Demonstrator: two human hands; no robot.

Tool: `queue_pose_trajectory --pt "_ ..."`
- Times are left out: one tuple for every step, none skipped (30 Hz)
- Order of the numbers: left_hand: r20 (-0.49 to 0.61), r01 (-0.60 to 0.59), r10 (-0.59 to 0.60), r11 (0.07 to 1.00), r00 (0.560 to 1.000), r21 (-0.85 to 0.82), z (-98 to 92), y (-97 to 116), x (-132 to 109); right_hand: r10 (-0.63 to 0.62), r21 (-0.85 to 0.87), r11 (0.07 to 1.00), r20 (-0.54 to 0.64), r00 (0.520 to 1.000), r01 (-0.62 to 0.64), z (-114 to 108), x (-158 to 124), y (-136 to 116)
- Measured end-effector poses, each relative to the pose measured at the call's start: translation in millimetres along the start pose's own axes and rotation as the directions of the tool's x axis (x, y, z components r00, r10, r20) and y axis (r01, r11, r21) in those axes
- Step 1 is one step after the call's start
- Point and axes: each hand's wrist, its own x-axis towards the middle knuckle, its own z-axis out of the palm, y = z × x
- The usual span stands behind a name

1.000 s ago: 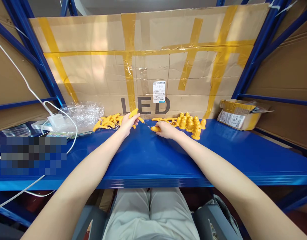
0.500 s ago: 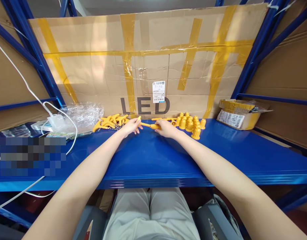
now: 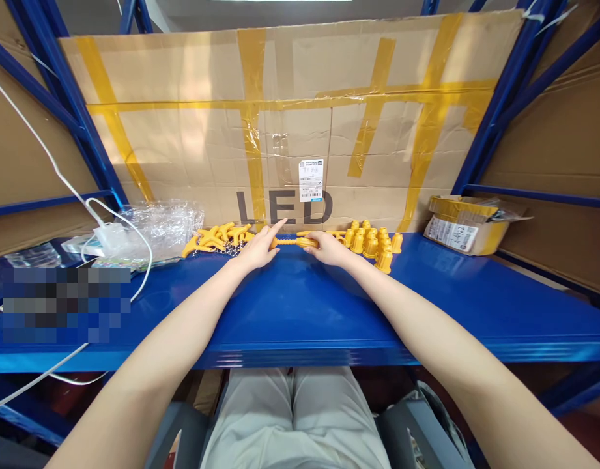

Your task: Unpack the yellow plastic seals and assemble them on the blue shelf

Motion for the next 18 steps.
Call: queue_pose_trajectory --pt "-0.008 0.009 -0.009 1.0 1.0 0.024 0.0 0.7 -0.1 -0.004 0.021 1.0 0.004 1.0 0.004 0.5 0.3 0.3" --pt "-0.022 0.015 -0.015 0.999 1.0 0.034 0.0 1.3 -0.2 -0.01 0.038 0.999 0.006 1.0 0.01 1.0 0.5 0.4" --pt "-0.04 0.016 -0.015 0.999 0.999 0.031 0.1 1.6 -0.1 -0.019 0.049 0.999 0.005 1.0 0.019 1.3 0.7 0.4" --pt "-0.06 0.012 -0.011 1.0 0.998 0.02 0.2 1.7 0.2 -0.028 0.055 0.998 0.002 1.0 0.028 1.6 1.0 0.4" --pt "-0.079 0.006 -0.006 1.0 0.997 0.005 0.6 1.5 0.6 -0.036 0.057 0.998 -0.002 0.999 0.036 1.7 1.1 0.4" --pt "-0.096 0.003 -0.003 1.0 0.995 -0.009 1.0 0.9 1.2 -0.042 0.058 0.997 -0.007 0.999 0.042 1.8 1.3 0.4" --pt "-0.109 0.004 -0.006 1.0 0.994 -0.019 1.4 0.1 1.8 -0.046 0.059 0.997 -0.01 0.999 0.047 1.9 1.5 0.6" --pt "-0.118 0.009 -0.012 1.0 0.993 -0.025 1.8 -1.0 2.5 -0.051 0.061 0.997 -0.012 0.999 0.051 1.9 1.6 1.0" --pt "-0.119 0.016 -0.02 0.999 0.993 -0.031 2.0 -2.2 3.1 -0.056 0.063 0.996 -0.01 0.998 0.056 1.9 1.8 1.4" --pt "-0.113 0.023 -0.028 0.999 0.993 -0.039 2.1 -3.5 3.7 -0.06 0.063 0.996 -0.009 0.998 0.06 1.9 1.9 2.1" --pt "-0.102 0.028 -0.034 0.998 0.994 -0.055 2.0 -4.8 4.2 -0.061 0.063 0.996 -0.009 0.998 0.061 1.8 2.1 2.8" --pt "-0.086 0.031 -0.038 0.996 0.996 -0.079 1.7 -5.9 4.5 -0.059 0.062 0.996 -0.011 0.998 0.059 1.8 2.3 3.6" --pt "-0.067 0.032 -0.04 0.993 0.997 -0.11 1.3 -6.7 4.8 -0.053 0.059 0.997 -0.016 0.998 0.054 1.9 2.6 4.5" --pt "-0.05 0.035 -0.042 0.989 0.998 -0.143 0.8 -7.2 4.9 -0.048 0.056 0.997 -0.022 0.999 0.049 2.0 2.9 5.4" --pt "-0.037 0.039 -0.046 0.984 0.998 -0.174 0.3 -7.3 5.0 -0.044 0.054 0.997 -0.026 0.999 0.046 2.2 3.3 6.2" --pt "-0.032 0.045 -0.052 0.98 0.998 -0.194 -0.2 -7.1 5.1 -0.045 0.055 0.997 -0.027 0.999 0.046 2.4 3.7 7.0" --pt "-0.032 0.053 -0.061 0.978 0.998 -0.204 -0.5 -6.5 5.2 -0.051 0.059 0.997 -0.023 0.998 0.053 2.8 4.1 7.8" --pt "-0.036 0.062 -0.07 0.977 0.997 -0.205 -0.7 -5.8 5.2 -0.06 0.067 0.996 -0.022 0.998 0.061 3.1 4.5 8.4"
